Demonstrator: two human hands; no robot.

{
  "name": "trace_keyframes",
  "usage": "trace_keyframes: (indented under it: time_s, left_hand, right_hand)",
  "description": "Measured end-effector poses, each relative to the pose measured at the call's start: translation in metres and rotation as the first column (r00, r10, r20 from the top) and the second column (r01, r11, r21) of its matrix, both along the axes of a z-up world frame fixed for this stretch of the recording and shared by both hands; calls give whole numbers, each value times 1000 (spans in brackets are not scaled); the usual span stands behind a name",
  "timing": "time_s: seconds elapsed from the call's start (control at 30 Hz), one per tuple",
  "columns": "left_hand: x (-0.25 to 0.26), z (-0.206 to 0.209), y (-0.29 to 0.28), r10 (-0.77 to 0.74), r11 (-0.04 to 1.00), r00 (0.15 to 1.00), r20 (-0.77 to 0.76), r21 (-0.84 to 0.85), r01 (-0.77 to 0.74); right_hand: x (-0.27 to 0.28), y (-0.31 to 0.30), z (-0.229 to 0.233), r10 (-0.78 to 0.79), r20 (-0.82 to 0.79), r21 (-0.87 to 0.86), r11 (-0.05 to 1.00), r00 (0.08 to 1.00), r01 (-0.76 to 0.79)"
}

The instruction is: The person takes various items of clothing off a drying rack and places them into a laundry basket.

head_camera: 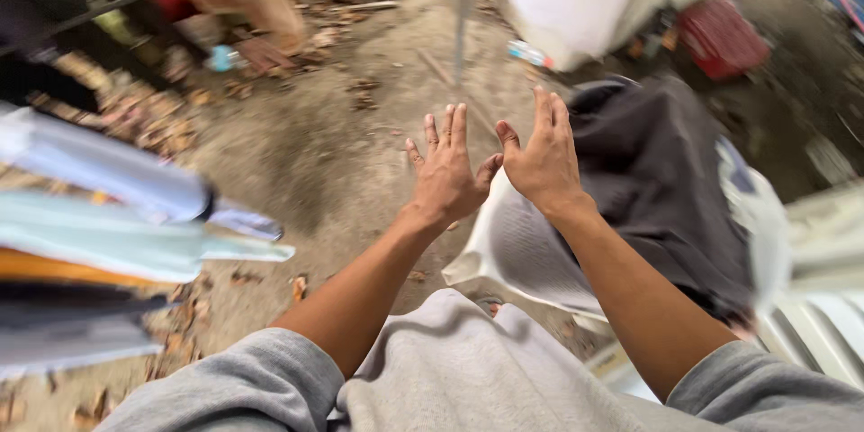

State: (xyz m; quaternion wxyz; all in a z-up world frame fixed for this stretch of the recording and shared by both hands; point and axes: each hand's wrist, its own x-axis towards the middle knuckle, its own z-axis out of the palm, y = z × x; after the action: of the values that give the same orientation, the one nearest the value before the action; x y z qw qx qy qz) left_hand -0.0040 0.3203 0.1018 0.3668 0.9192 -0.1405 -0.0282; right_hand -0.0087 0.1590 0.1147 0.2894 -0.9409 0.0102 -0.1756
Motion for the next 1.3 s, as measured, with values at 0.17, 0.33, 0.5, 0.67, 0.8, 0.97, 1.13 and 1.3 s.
trace_keyframes:
  time_s: [0.17,0.33,0.5,0.67,0.8,0.97,1.13,1.3]
  left_hand:
    - [-16,9,137,277,956,947,160,-145,-255]
    - [-63,40,241,416,889,843,342,-347,-298]
    - [-114,87,321,674,718,654,345,-513,-470]
    - [-112,102,389,754,634,546,366,-625,-456]
    - [-100,102,428,698,680,626,348,-597,-426]
    - [-88,109,454,703,638,686,187,-594,-491]
    - [-85,110,464,704,637,693,156,-571,-518]
    - [-81,107,466,722,634,664,192,-567,-526]
  right_hand:
    - [29,145,18,252,38,31,967,967,-254]
    - [33,285,45,474,114,59,874,873,-482]
    - [21,394,74,679,314,19,694,663,-720]
    - [16,481,113,751,323,87,583,576,-808]
    - [23,529,140,707,334,75,639,623,-765]
    - [33,558,154,589,248,13,792,769,-611]
    - [35,559,158,554,511,16,759,658,-651]
    - [29,550,174,571,528,-16,747,629,-665]
